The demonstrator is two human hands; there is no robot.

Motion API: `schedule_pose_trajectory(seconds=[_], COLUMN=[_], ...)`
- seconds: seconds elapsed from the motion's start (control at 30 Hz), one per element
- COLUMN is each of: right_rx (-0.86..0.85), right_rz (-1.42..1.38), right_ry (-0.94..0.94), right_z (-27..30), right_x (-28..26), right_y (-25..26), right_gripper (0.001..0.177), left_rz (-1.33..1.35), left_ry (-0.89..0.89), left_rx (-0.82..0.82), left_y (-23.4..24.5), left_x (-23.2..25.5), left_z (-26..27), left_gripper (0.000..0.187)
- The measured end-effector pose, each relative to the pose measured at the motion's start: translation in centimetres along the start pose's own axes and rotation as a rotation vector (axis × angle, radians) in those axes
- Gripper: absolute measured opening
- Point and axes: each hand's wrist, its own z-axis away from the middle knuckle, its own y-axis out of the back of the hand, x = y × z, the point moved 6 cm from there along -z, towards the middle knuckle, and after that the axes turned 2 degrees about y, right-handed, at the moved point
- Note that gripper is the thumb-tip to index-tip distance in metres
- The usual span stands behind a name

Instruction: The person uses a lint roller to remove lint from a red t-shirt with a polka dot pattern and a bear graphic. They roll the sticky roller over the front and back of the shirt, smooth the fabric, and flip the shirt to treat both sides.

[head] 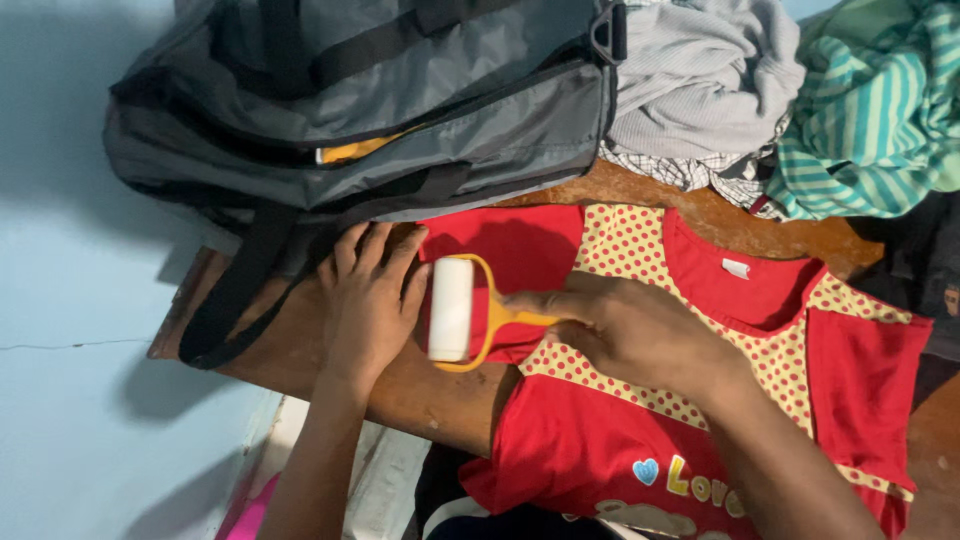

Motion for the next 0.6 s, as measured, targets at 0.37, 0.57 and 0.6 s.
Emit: schedule_pose_trajectory(seconds=[0.37,0.57,0.6], right_rx=[0.054,-0.028,0.007], right_rz=[-0.067,-0.046,-0.045], right_ry=[0.013,-0.034,0.000], right_z=[1.1,0.1,0.6], right_x=[1.0,0.9,1.4], right_y=[1.8,-0.6,-0.1], right_gripper=[0.045,0.058,0.054], left_rz=[0.017,0.043,0.042], left_ry=[0.019,0.023,0.004], left_rx=[-0.032,-0.019,-0.004], left_y=[-0.5,-0.5,-0.3], left_x=[-0.4,-0.7,-0.6], left_z=[0.1,0.4,0.4], left_gripper=[0.054,0.044,0.044])
